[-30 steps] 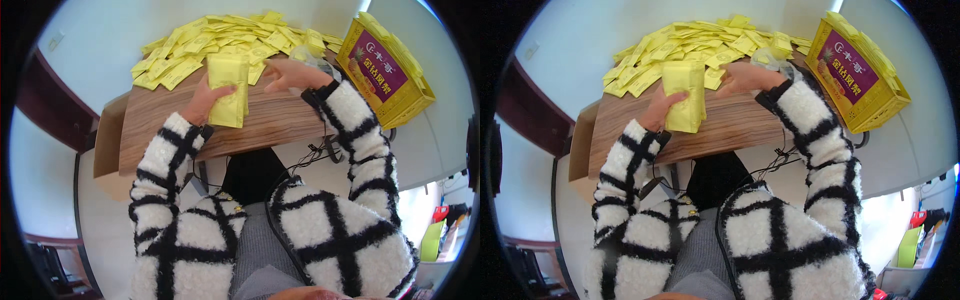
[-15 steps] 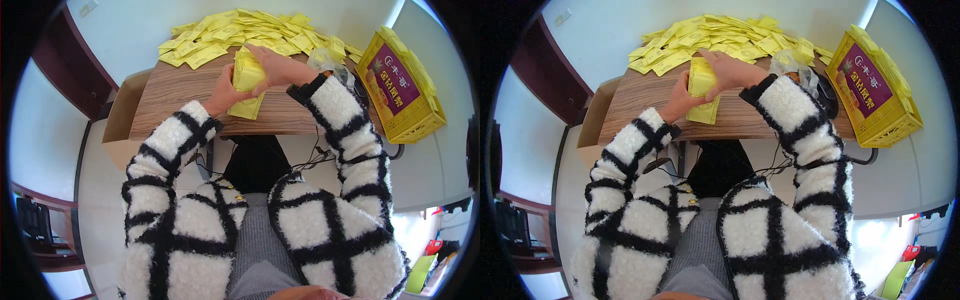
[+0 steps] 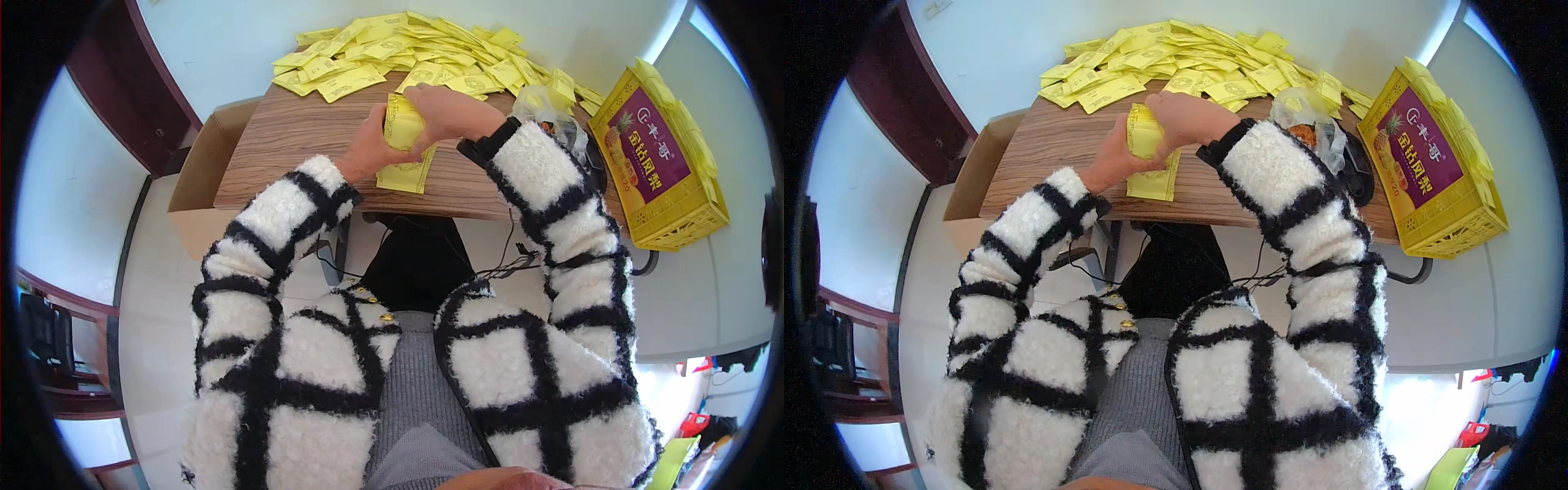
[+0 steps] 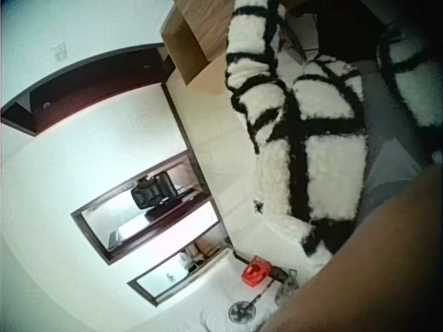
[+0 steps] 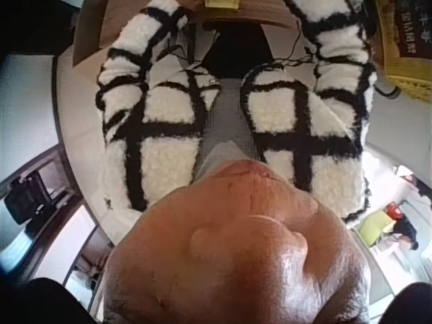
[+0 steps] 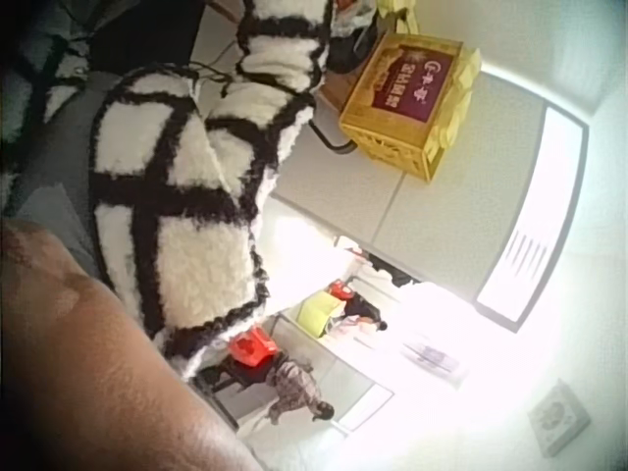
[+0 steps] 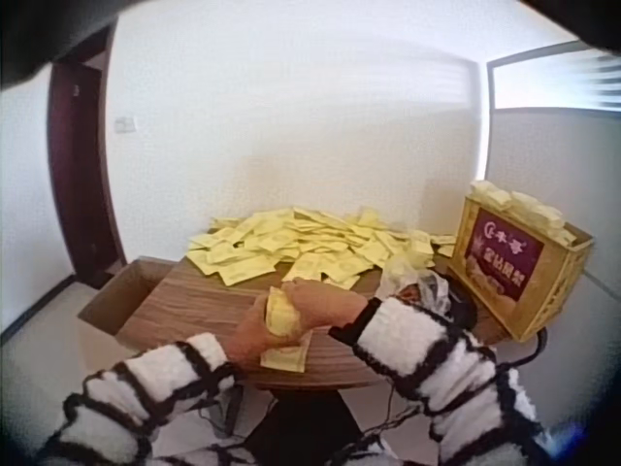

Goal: Counting and stacking yellow paper slips on a wooden table.

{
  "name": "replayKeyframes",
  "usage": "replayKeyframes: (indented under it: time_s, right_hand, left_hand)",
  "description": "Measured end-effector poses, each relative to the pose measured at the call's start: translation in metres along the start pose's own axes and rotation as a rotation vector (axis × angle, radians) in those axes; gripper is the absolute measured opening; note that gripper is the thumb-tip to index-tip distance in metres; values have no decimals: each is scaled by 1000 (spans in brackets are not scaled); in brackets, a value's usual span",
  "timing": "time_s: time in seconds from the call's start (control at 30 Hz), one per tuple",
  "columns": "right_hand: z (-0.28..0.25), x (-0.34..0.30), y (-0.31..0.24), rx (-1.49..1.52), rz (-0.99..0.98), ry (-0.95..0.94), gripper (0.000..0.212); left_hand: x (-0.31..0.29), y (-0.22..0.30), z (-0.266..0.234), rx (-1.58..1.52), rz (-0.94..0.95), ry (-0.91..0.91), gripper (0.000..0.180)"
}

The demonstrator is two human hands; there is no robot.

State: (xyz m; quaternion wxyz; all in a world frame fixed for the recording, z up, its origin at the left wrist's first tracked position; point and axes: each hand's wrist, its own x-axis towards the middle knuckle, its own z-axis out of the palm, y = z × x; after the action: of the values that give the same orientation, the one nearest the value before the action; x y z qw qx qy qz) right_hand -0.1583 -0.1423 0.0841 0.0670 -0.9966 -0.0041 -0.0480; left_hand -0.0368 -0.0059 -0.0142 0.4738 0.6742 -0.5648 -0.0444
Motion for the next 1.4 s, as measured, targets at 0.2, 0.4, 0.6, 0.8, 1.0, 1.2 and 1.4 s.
replayKeyframes:
  time_s: [0.2, 0.4, 0.6, 0.8, 1.0, 1.2, 1.4]
  right_hand:
    - [0, 5, 4, 110, -17, -1, 82]
    - [-1, 8, -5, -31, 17, 21, 82]
    - [5, 10, -2, 20, 66, -16, 81]
    - [12, 15, 7, 33, 54, 32, 85]
    - [10, 12, 5, 45, 72, -4, 87]
    - [16, 7, 10, 154, 23, 108, 71]
    - [29, 15, 19, 83, -104, 142, 62]
  left_hand:
    - [1, 4, -1, 20, -36, -10, 97]
    - [2, -10, 3, 21, 9, 15, 98]
    - [3, -6, 2, 71, -18, 43, 100]
    - [5, -2, -1, 111, -92, 8, 96]
    - [6, 1, -14, 33, -5, -42, 100]
    - [-1, 55, -37, 520, 471, 125, 76]
    - [2, 58, -43, 823, 792, -28, 53]
